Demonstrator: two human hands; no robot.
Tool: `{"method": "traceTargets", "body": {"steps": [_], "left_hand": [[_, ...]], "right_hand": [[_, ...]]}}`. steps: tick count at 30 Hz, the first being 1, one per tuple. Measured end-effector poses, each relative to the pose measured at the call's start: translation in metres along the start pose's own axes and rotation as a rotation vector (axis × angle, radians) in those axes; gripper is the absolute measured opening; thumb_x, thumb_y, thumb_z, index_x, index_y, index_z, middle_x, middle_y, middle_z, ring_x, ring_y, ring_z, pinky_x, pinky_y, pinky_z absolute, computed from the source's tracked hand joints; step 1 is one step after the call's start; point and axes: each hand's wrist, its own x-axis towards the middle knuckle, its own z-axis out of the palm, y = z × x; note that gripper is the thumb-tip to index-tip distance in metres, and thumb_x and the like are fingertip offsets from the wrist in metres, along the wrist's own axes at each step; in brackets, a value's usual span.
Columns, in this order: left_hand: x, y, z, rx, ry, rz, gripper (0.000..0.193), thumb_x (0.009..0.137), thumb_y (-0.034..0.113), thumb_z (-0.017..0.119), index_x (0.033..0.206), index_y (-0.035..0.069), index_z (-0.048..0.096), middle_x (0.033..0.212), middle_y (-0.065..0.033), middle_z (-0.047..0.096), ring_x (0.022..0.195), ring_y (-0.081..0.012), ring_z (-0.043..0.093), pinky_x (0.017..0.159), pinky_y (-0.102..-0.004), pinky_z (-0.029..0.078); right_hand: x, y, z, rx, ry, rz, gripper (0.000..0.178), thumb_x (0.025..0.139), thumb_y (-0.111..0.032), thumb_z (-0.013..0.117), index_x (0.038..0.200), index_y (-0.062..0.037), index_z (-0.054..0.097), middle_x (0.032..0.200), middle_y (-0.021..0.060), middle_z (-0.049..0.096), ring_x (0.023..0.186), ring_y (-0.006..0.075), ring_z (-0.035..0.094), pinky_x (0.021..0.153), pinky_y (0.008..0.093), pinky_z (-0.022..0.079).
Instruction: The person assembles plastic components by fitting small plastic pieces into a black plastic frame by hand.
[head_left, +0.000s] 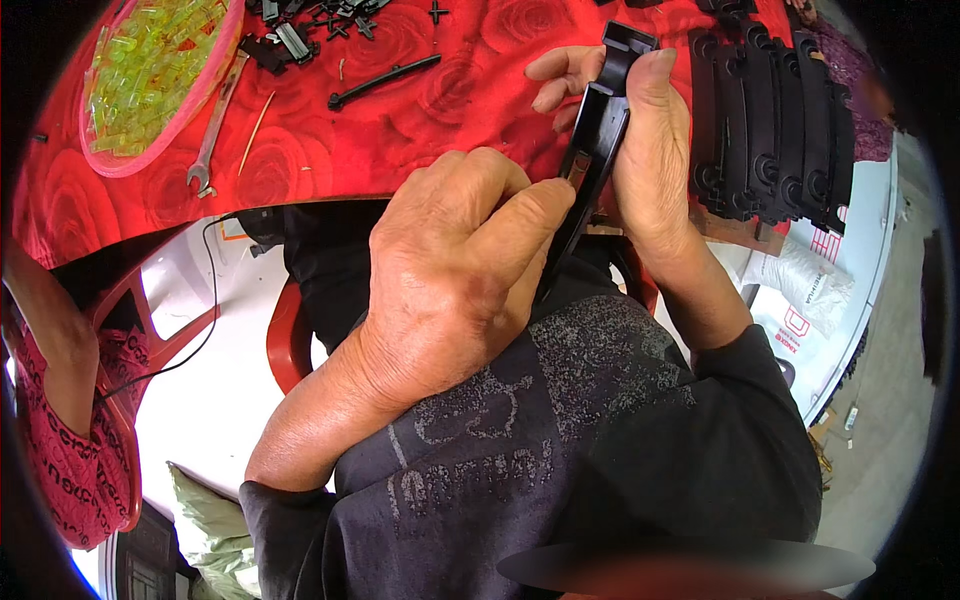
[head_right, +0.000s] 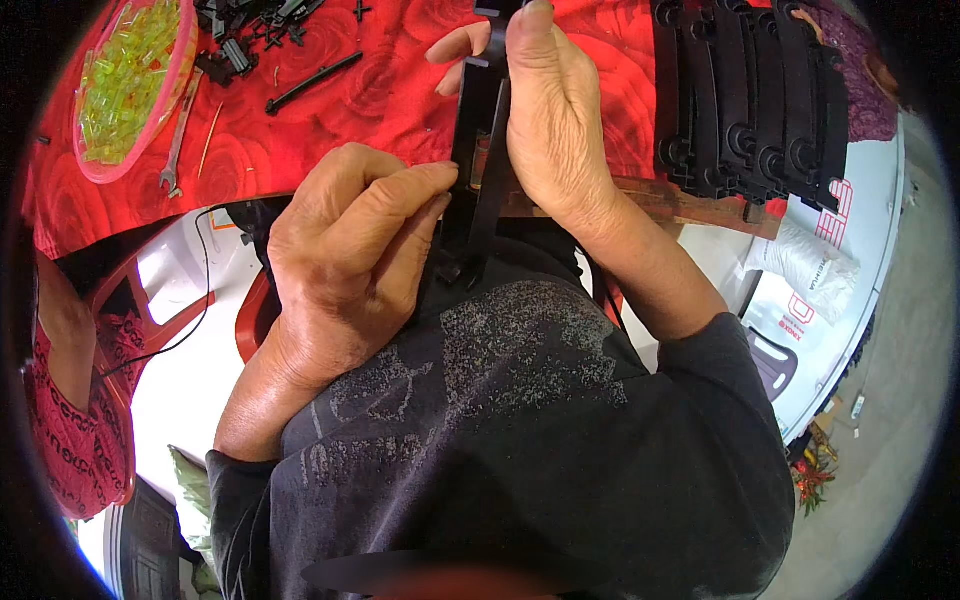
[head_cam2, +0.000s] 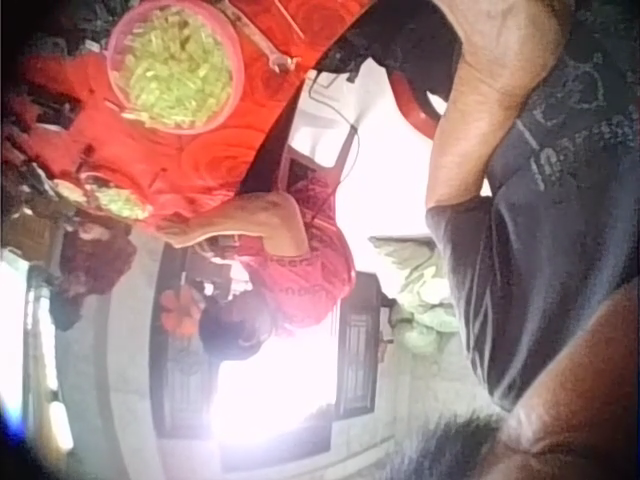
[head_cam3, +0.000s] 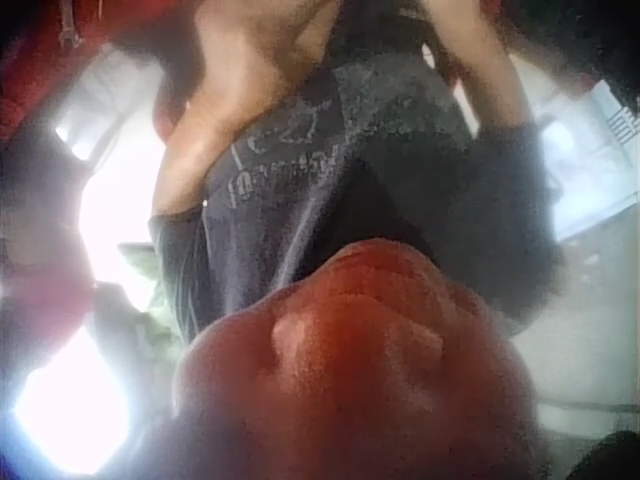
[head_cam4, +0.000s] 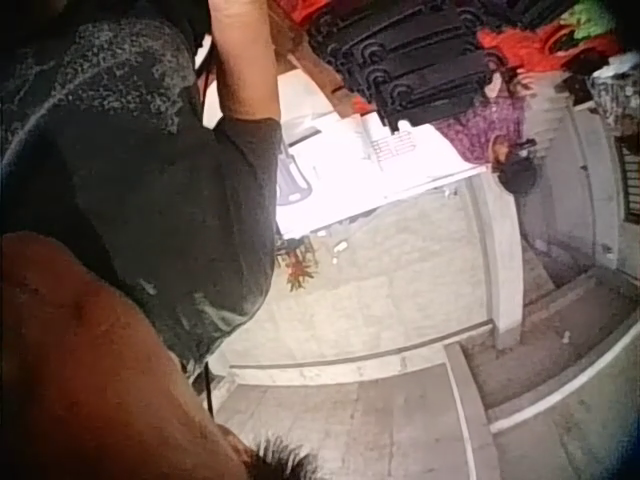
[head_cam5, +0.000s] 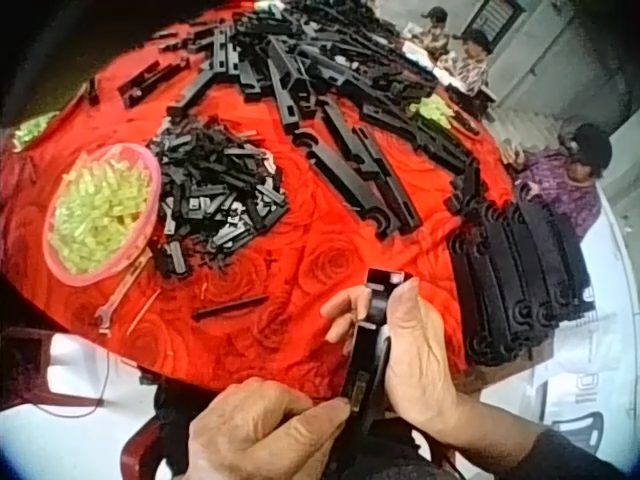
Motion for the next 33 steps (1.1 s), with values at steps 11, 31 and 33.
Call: {"method": "traceTargets", "body": {"steps": [11,31,33], "left_hand": [[0.005,-0.005,0.002,-0.052,0.008,0.025,0.028,0.078,-0.006,0.077,0.104,0.002,0.071,0.082,-0.0108,0.061,0.072,-0.0269,0.064,0.064,-0.0353,0.052],[0.015,0.0,-0.003,0.081,-0.229,0.018,0.026,0.087,0.005,0.069,0.112,0.003,0.064,0.078,-0.0136,0.065,0.069,-0.0357,0.064,0.064,-0.0438,0.049],[0.014,0.002,-0.003,0.088,-0.226,0.006,0.026,0.086,0.004,0.07,0.111,0.003,0.064,0.079,-0.0135,0.066,0.07,-0.0352,0.065,0.064,-0.0434,0.049]], "right_hand": [[-0.002,-0.007,0.003,-0.078,0.008,0.013,0.078,0.106,-0.066,0.02,0.093,-0.0006,0.06,0.106,0.0172,0.07,0.087,0.0179,0.066,0.076,0.0303,0.052],[-0.006,-0.004,0.008,-0.001,-0.048,-0.004,0.081,0.105,-0.069,0.025,0.1,0.0022,0.064,0.105,0.0123,0.071,0.082,0.0113,0.061,0.072,0.026,0.049],[-0.007,-0.003,0.009,0.008,-0.039,-0.017,0.082,0.104,-0.069,0.024,0.1,0.002,0.064,0.103,0.0115,0.071,0.08,0.0107,0.06,0.07,0.0259,0.049]]}}
